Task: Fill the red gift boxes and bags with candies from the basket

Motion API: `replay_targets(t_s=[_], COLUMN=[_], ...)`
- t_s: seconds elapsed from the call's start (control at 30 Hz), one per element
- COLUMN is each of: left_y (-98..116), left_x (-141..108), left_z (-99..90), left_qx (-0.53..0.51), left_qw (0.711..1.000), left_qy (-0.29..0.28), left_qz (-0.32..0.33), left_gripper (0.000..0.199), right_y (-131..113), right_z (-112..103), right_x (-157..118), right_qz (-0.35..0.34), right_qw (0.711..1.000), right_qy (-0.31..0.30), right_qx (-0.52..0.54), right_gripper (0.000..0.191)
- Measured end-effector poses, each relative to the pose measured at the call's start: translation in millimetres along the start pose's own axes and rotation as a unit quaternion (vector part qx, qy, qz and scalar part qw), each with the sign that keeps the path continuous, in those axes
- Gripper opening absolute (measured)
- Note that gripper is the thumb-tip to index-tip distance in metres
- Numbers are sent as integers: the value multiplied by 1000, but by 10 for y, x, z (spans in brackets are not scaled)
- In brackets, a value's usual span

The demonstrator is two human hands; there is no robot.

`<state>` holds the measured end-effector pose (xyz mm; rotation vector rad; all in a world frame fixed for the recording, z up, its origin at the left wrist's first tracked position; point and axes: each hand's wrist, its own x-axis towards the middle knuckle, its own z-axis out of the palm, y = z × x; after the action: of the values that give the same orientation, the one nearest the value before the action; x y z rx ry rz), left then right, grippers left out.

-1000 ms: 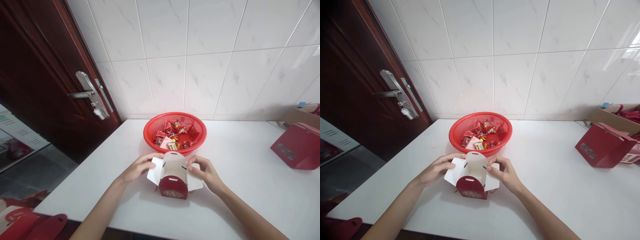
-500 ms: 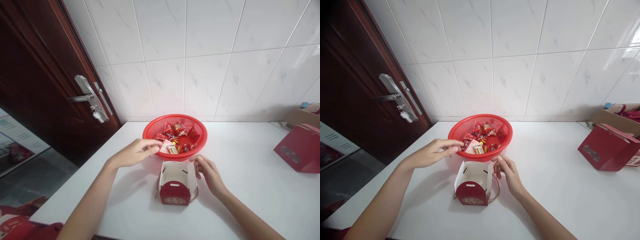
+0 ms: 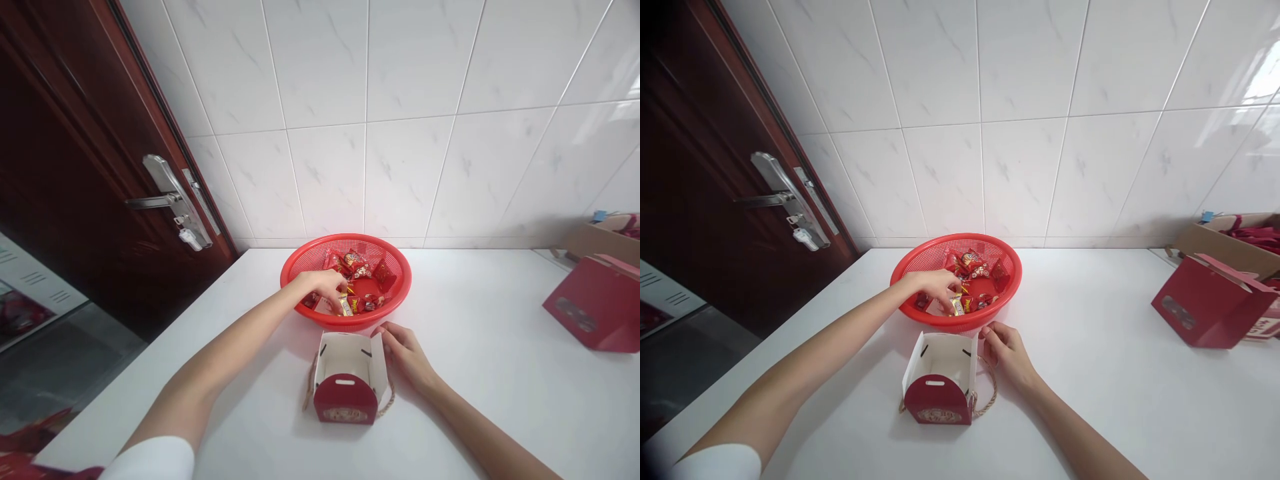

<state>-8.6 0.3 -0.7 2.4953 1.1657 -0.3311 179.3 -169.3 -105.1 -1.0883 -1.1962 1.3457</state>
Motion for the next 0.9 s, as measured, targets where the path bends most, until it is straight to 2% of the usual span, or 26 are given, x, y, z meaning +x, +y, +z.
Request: replay_targets(t_s=[0.1,0.2,0.27,0.37,0.5,0.67,0.77,0.9], left_y=[46,59,40,-14,-67,-106,-153,-209], left_x=[74,136,161,169,161,184,211,217], left_z=[-32,-52,-55,-56,-51,-36,-26,-39], left_qx=[-11,-80,-114,-150,-178,-161,-145,-141], left_qw=[999,996,992,985,972,952,947,944], left_qy=[-47,-42,-9,65,154,259,284,292], left_qz=[-7,27,47,49,27,-18,-45,-63], left_gripper=[47,30,25,29,29,24,25,39], right_y=[17,54,83,113,117,110,114,119], right_z=[-12,-21,-27,-35,-42,-37,-27,-23], right_x=[12,19,24,28,27,26,25,22], right_qz=[2,3,2,5,6,6,0,-1], right_qw=[1000,1000,1000,1000,1000,1000,999,999], right_qy=[-5,-9,-12,-14,-11,-12,-15,-15], right_qx=[-12,-22,-16,-8,-26,-28,-30,-33], right_gripper=[47,47,46,45,46,45,47,47])
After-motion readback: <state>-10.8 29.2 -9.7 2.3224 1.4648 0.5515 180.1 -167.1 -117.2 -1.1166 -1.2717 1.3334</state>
